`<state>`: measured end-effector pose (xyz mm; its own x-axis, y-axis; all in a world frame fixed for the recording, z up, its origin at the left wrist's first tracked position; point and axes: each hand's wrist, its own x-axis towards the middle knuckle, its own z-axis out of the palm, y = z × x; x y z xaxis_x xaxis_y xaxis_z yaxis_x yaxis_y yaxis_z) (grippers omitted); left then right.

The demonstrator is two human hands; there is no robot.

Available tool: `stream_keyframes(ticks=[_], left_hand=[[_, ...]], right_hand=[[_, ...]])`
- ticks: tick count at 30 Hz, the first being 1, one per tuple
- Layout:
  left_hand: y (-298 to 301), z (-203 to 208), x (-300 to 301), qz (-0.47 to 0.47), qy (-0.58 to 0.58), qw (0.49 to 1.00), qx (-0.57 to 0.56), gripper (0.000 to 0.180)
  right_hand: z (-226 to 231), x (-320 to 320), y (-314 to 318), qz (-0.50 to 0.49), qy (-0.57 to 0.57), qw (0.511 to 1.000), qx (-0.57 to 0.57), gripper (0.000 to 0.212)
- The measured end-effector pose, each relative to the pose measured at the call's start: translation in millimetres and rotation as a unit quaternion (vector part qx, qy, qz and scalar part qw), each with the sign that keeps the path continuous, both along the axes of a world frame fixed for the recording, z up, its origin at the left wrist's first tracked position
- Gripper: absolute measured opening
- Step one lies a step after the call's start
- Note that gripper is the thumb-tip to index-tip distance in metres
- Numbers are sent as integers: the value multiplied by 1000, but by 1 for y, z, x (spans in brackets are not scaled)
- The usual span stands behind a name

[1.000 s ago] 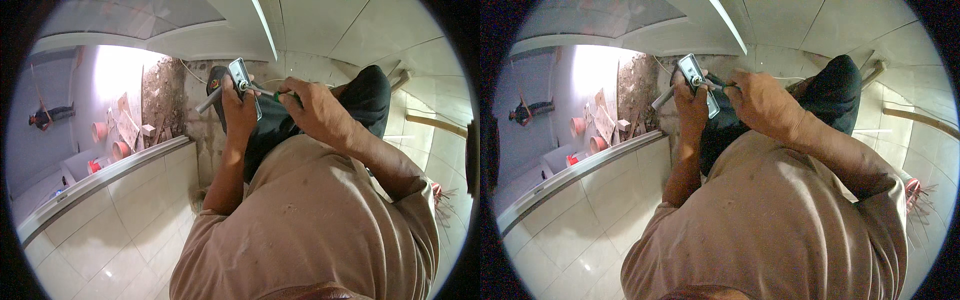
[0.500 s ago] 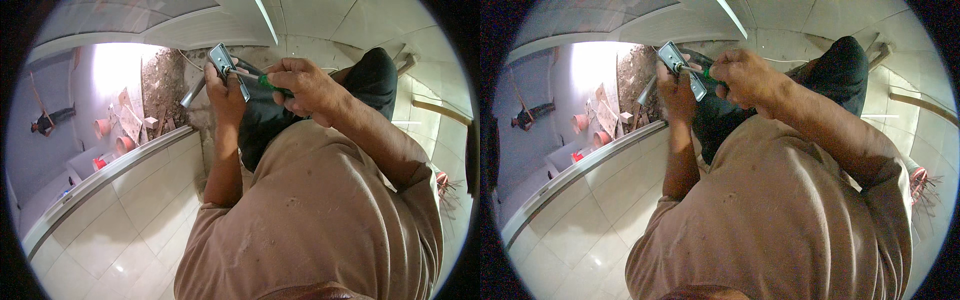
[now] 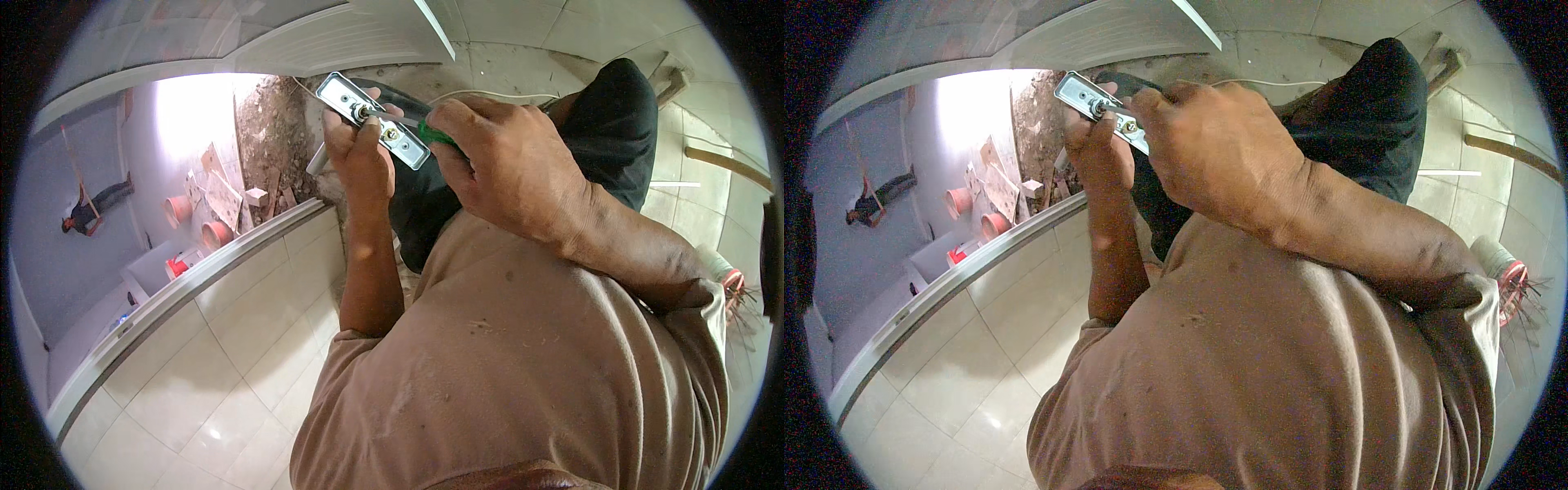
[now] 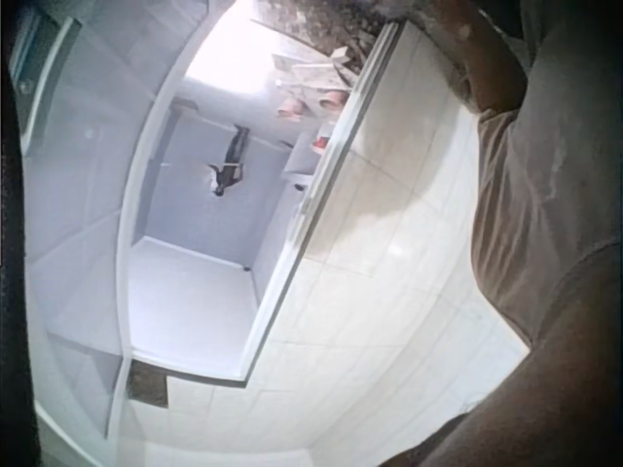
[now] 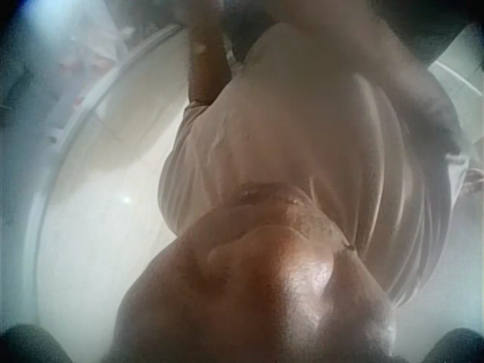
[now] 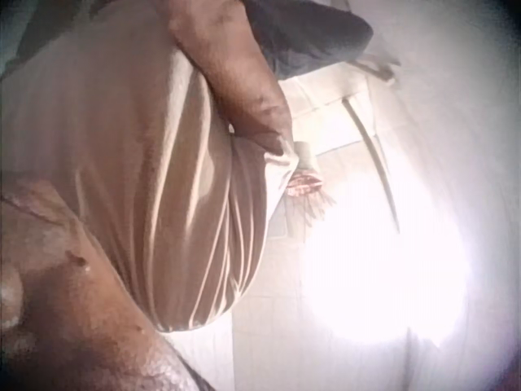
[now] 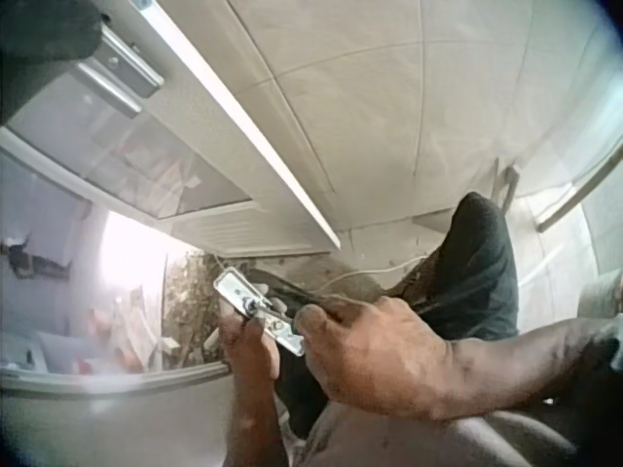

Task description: The person disassembles and adjusts a door handle and lock assembly using a screwdriver while sitting on the floor.

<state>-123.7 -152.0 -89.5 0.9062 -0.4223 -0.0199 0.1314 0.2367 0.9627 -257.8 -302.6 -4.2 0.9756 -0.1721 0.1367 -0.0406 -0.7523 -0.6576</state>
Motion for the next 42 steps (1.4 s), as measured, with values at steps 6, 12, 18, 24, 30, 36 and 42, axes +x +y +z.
stream_keyframes(ticks=[6,12,18,24,30,36,42], left_hand=[[-1,-1,0,-15,-4,1000,7,50],[-4,4,-3,-27,-20,999,31,50],[-4,1,-4,-41,-42,995,78,48],[-6,-3,-6,-34,-90,985,141,42],[2,-17,5,-41,-217,944,247,42],[2,-9,5,-41,-208,939,272,44],[5,-36,10,-40,-279,923,263,40]], right_hand=[[-6,5,3,-5,-4,1000,-30,23],[-6,10,4,-1,-3,999,-33,27],[-8,12,2,6,14,999,-40,29],[-6,14,-7,-27,68,997,36,28],[-24,12,-6,72,95,987,-110,30],[-36,16,3,61,144,986,-52,26],[-40,19,4,24,154,987,45,25]])
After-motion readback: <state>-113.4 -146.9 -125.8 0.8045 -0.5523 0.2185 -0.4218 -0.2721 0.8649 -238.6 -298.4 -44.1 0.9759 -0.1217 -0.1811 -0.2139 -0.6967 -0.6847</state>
